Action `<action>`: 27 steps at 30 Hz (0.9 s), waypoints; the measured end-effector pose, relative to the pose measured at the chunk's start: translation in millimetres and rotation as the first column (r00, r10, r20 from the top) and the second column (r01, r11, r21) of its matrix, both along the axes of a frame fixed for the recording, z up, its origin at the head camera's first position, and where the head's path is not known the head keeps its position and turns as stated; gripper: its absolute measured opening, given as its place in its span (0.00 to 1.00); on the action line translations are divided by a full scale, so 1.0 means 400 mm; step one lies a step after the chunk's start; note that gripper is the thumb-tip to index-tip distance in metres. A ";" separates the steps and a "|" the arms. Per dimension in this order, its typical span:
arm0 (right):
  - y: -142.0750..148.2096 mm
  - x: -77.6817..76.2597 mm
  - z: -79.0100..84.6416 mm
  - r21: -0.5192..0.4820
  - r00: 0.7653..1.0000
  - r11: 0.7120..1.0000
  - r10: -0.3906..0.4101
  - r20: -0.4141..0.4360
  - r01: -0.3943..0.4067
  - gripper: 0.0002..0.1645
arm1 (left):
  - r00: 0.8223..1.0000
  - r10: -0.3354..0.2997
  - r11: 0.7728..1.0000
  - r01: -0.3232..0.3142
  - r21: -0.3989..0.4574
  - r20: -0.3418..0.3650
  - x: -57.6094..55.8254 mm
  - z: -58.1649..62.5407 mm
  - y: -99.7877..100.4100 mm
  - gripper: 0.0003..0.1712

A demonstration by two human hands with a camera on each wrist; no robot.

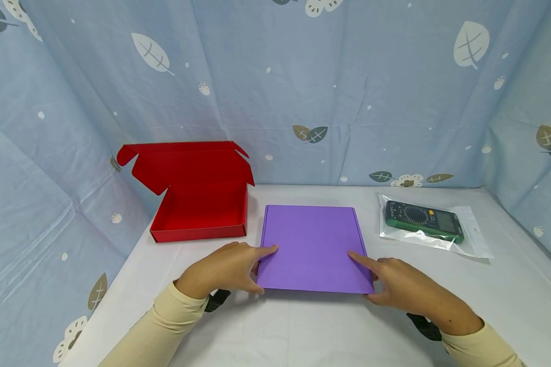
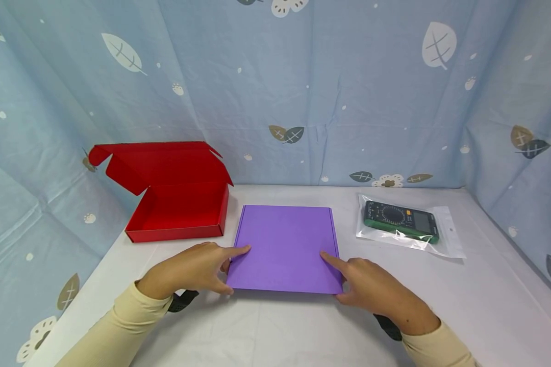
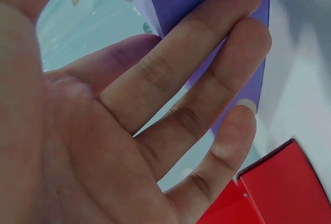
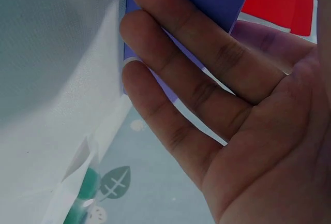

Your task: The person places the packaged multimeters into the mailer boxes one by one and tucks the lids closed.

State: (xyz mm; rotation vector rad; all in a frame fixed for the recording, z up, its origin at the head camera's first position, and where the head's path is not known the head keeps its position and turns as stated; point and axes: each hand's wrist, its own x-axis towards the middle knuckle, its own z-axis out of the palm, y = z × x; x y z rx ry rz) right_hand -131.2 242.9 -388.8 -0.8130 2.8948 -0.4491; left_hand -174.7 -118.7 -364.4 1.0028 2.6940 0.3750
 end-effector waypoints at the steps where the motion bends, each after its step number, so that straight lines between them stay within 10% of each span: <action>1: 0.000 -0.001 0.001 0.000 1.000 1.000 -0.002 0.004 0.002 0.53 | 1.000 0.003 1.000 -0.003 0.000 0.006 0.000 0.000 0.000 0.52; 27: 0.009 -0.002 0.006 0.002 0.999 1.000 0.007 -0.052 -0.007 0.41 | 1.000 0.019 0.999 -0.019 0.026 0.002 -0.009 -0.004 -0.006 0.40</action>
